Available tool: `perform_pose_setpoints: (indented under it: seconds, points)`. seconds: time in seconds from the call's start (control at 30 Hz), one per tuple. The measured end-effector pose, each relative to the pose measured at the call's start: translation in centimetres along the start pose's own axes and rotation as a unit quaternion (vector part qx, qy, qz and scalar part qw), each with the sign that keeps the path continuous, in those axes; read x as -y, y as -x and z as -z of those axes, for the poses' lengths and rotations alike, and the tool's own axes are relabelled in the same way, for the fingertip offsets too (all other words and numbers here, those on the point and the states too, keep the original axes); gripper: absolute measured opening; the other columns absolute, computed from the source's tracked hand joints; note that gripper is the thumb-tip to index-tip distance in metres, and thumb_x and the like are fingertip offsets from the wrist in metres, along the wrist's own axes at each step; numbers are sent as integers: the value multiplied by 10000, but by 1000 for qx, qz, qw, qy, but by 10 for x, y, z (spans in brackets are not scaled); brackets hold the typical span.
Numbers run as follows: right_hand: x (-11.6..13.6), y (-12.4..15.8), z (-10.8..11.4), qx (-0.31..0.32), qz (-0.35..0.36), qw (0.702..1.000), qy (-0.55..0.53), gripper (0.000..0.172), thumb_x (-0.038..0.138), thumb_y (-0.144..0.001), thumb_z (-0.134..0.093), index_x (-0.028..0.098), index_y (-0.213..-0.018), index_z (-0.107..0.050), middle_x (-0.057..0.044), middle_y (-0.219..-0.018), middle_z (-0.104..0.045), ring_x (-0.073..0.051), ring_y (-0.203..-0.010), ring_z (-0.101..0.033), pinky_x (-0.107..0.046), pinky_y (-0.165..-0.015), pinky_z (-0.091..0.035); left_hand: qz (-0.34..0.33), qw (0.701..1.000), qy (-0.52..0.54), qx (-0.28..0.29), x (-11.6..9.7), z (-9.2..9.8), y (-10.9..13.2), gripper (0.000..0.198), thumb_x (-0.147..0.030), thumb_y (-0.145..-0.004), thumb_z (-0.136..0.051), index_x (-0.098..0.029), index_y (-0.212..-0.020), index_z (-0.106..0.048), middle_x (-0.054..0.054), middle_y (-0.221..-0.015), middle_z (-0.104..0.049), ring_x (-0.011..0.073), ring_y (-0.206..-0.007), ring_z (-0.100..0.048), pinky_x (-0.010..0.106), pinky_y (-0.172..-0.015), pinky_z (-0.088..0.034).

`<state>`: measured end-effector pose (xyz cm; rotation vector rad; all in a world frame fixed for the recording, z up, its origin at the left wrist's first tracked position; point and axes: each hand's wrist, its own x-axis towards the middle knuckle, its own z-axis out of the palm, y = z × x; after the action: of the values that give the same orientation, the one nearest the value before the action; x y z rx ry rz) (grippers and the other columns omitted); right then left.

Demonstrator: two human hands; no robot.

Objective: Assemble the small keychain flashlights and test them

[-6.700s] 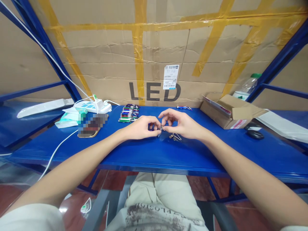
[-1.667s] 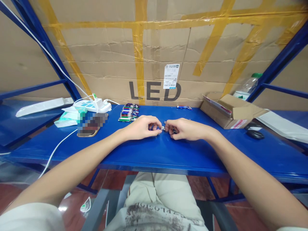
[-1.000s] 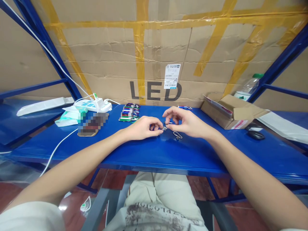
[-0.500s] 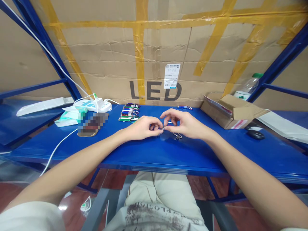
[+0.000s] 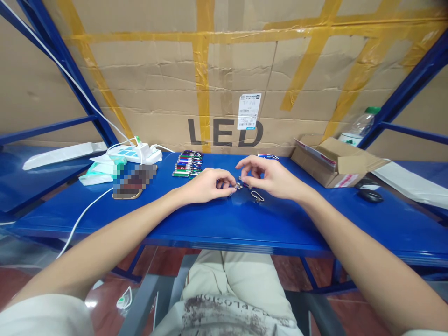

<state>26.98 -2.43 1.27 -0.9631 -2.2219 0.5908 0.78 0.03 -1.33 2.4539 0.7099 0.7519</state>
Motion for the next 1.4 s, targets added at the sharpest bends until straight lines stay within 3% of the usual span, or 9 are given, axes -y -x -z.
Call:
perform_pose_setpoints:
  seconds: [0.13,0.27,0.43,0.7,0.97,1.07,1.27,1.4]
  points:
    - [-1,0,5,0,-22,996,87,190,340,-964,-639,200,-1085,-683,-10,-808,-730,-175,-701,-617,-299,-691,-433,5,1000,-3,-28,-1,-1,-1,209,-372,-966,-750,-178,-1044,-767,8,-837,-730,141,-719,-607,282,-724,-483]
    - [1,0,10,106,-76,981,142,101,316,-919,-644,222,-882,-655,12,-685,-687,-168,-621,-571,-299,-639,-377,9,997,-23,-67,-1,0,-2,178,-355,-983,-713,-184,-1024,-741,24,-882,-751,159,-770,-638,295,-741,-483]
    - [3,1,13,224,-117,954,162,35,245,-844,-670,236,-817,-649,10,-717,-715,-169,-616,-592,-295,-607,-382,13,995,-37,-96,0,1,-2,226,-402,-986,-707,-182,-1038,-724,25,-905,-748,161,-762,-641,302,-741,-490]
    - [4,1,2,241,-64,967,60,34,226,-855,-651,212,-879,-670,8,-763,-696,-161,-671,-595,-282,-659,-442,7,994,-40,-104,0,2,-3,221,-401,-986,-709,-184,-1026,-713,16,-909,-729,153,-756,-626,301,-742,-484]
    - [-2,1,-2,231,-45,971,49,119,253,-899,-655,203,-999,-696,5,-793,-687,-169,-692,-591,-281,-660,-442,0,994,-43,-105,0,2,-2,205,-390,-997,-701,-188,-1028,-700,19,-955,-732,151,-774,-631,300,-759,-491]
    - [-5,0,-4,191,-21,980,53,118,252,-928,-646,201,-1024,-692,-16,-866,-725,-173,-739,-612,-284,-702,-459,2,993,-43,-107,0,2,-2,199,-388,-1004,-691,-192,-1034,-685,21,-988,-741,156,-807,-654,294,-753,-487]
    - [-10,-3,-8,-43,37,998,39,110,304,-984,-659,216,-1045,-684,-13,-870,-719,-165,-692,-587,-305,-691,-457,11,993,-35,-108,1,2,-2,202,-399,-1004,-687,-207,-1066,-676,9,-963,-749,158,-799,-659,296,-745,-490]
    - [-12,-3,-8,-90,45,995,-14,136,337,-983,-707,222,-1056,-698,-24,-932,-732,-173,-731,-598,-321,-696,-462,3,994,-36,-99,2,2,-2,214,-407,-1014,-677,-205,-1083,-688,16,-972,-753,159,-793,-650,313,-778,-503]
